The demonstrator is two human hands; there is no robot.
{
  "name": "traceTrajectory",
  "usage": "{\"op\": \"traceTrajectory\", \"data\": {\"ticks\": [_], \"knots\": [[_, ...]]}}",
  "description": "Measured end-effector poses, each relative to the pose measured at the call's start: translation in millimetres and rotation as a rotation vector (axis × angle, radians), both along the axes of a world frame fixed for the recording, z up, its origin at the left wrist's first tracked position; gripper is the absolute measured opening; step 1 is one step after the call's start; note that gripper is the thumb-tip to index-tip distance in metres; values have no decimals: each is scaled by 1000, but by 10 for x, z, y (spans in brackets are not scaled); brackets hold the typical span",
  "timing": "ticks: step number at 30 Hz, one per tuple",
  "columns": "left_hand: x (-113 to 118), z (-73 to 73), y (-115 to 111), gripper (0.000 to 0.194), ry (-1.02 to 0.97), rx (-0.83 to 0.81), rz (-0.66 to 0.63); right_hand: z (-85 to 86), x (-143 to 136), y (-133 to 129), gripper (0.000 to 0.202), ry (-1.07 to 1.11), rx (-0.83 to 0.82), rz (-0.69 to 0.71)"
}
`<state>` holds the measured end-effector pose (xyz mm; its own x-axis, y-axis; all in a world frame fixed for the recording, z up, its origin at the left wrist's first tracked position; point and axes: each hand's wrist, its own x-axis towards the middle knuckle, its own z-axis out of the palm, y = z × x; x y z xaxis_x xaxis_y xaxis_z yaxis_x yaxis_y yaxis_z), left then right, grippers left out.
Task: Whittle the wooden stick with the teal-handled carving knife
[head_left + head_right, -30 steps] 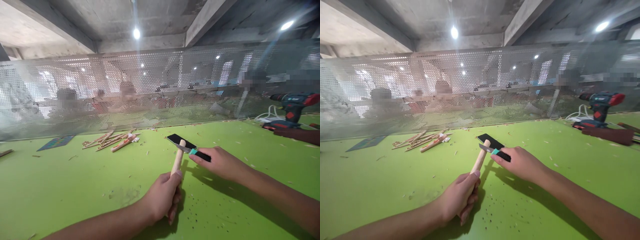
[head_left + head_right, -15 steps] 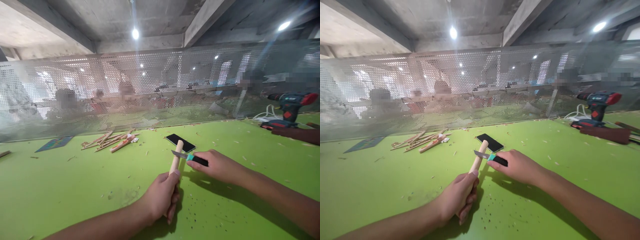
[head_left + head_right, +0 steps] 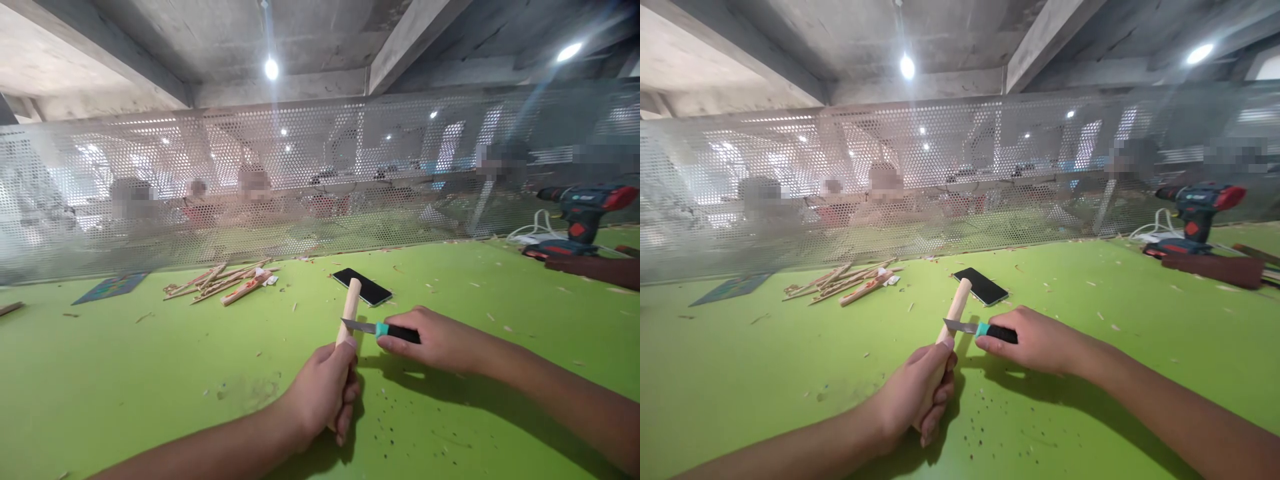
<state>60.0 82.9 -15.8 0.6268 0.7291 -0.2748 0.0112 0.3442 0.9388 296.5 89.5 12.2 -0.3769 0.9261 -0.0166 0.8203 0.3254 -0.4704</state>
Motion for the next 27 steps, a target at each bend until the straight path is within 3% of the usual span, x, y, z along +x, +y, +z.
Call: {"op": "traceTrajectory", "data": {"ticks": [8, 17, 27], "knots": [[-20, -25, 23, 36, 109, 61, -19, -7, 8, 17, 52, -20, -52, 0], [-26, -44, 2, 43, 174, 145, -76, -29, -51, -53, 50, 56, -59, 60], [-9, -31, 20, 32, 184, 97, -51, -16, -71, -17, 52, 7, 3, 2]]}}
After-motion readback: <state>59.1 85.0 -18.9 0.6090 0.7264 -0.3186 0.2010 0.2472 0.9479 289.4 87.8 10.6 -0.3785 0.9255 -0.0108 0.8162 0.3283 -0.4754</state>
